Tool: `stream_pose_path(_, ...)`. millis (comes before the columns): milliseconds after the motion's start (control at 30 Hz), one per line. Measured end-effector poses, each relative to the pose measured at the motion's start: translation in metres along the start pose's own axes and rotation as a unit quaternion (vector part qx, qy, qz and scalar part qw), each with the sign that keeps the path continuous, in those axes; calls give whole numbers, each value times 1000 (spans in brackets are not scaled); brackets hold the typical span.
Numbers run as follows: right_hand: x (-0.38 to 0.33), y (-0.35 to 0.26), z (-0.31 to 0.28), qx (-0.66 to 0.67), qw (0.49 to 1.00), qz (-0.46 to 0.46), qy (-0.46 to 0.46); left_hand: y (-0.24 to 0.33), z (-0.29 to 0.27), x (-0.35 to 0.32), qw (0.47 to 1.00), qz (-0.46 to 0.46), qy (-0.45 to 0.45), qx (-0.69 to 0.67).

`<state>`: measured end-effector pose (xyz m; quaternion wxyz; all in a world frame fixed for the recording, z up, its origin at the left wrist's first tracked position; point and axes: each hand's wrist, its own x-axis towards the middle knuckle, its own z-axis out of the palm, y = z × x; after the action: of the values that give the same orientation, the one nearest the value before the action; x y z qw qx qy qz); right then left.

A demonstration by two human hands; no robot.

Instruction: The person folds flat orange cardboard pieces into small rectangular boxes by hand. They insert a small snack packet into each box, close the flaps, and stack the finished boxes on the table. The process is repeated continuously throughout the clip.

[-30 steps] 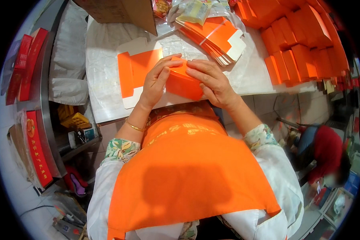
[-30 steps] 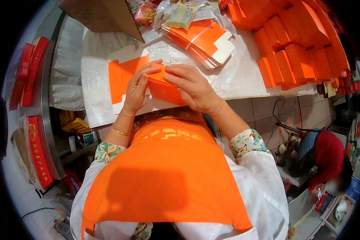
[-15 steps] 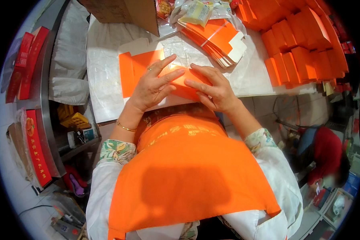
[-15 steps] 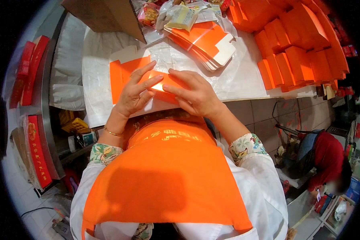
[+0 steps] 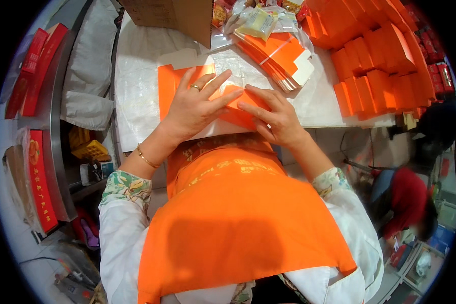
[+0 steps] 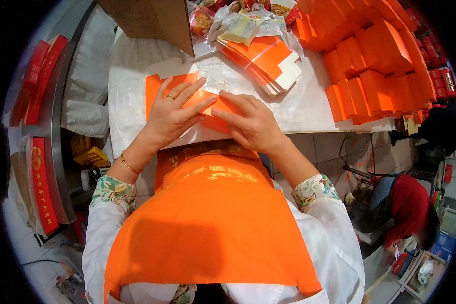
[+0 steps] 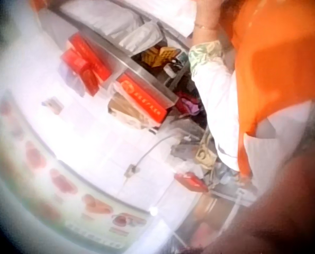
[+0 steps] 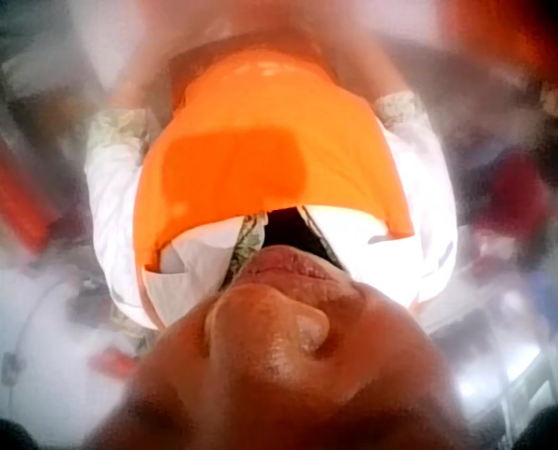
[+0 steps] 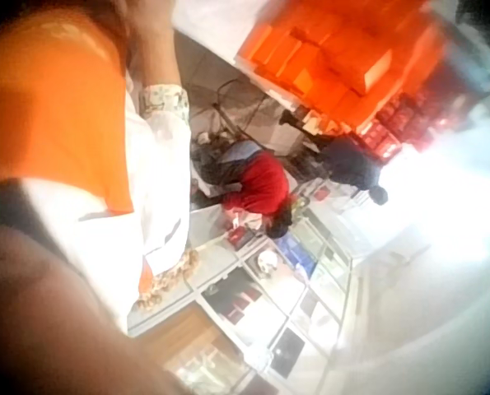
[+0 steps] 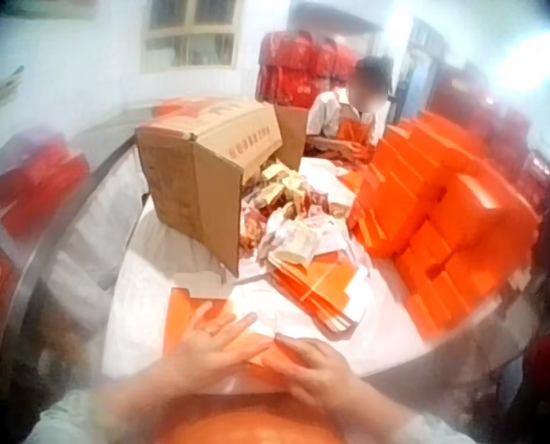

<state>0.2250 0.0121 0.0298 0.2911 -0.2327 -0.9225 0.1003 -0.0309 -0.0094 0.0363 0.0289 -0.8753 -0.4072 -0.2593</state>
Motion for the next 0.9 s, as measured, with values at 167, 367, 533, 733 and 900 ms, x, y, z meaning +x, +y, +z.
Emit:
stream_pose_path(167,-10,-7,4,82,991,77,72,-1,23,-15,964,-68,7,-257)
stream_pose_path(367,-27,-10,16,152,966,170,119,14,38,-23,896,-149,83,-409)
stream_pose_path(533,-51,-6,44,234,935,256,70,20,68,-23,874,-171,16,-455)
stream_pose_path(733,-51,-6,65,360,838,396,111,27,99,-10,755,-330,122,-553)
stream_pose_path(900,-57,-11,46,387,785,436,211,56,83,29,588,-366,142,-707)
